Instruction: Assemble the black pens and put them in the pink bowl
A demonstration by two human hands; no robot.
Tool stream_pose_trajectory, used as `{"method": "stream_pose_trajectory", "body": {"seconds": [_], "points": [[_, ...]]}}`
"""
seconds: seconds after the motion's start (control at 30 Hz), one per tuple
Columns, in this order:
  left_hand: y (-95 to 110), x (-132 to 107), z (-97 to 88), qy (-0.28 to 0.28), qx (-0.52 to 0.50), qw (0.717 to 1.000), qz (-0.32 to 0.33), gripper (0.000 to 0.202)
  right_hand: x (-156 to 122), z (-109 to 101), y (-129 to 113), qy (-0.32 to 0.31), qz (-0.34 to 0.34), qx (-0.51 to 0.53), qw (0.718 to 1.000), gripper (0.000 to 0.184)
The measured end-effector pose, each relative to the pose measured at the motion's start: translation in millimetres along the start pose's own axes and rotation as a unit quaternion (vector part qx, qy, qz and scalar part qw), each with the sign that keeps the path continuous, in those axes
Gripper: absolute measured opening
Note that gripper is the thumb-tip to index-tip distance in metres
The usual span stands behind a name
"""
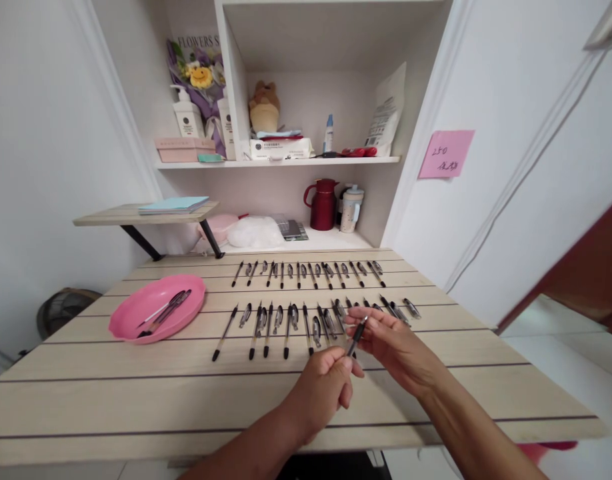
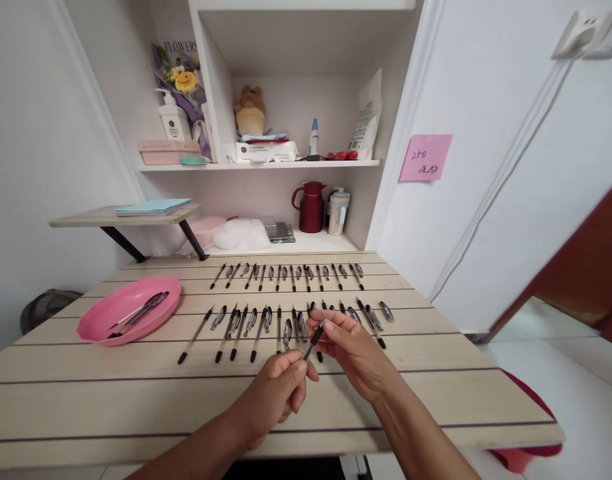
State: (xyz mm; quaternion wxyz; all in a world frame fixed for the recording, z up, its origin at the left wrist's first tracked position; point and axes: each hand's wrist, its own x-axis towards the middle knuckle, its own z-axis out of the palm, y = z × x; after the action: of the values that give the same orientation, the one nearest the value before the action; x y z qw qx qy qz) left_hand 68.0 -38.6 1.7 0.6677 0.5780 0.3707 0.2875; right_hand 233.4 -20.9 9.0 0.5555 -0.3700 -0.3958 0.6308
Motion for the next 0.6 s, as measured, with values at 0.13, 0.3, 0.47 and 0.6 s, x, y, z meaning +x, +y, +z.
{"method": "stream_pose_trajectory", "body": {"seconds": [0.13,0.3,0.47,0.6], "points": [[-4.4,1.7,-1.7,0.008,0.011,1.000,-0.005,0.024,0.2,2.1,4.2,0.012,-0.023,-0.012,1.000,0.015],[-8.0,1.4,-5.8,0.029,0.009,1.000,-0.010,0.025,20.5,-30.3,-13.6,0.061,-0.028,-0.227,0.971,0.032],[-6.0,-1.8,-9.3,0.030,0.004,0.999,-0.013,0.024,60.2,-110.0,-38.7,0.324,-0.037,-0.622,0.712,0.025],[-7.8,-1.8,-10.8,0.027,0.008,0.999,-0.019,0.025,72.7,-145.6,-37.2,0.327,0.009,-0.633,0.702,0.009]]}}
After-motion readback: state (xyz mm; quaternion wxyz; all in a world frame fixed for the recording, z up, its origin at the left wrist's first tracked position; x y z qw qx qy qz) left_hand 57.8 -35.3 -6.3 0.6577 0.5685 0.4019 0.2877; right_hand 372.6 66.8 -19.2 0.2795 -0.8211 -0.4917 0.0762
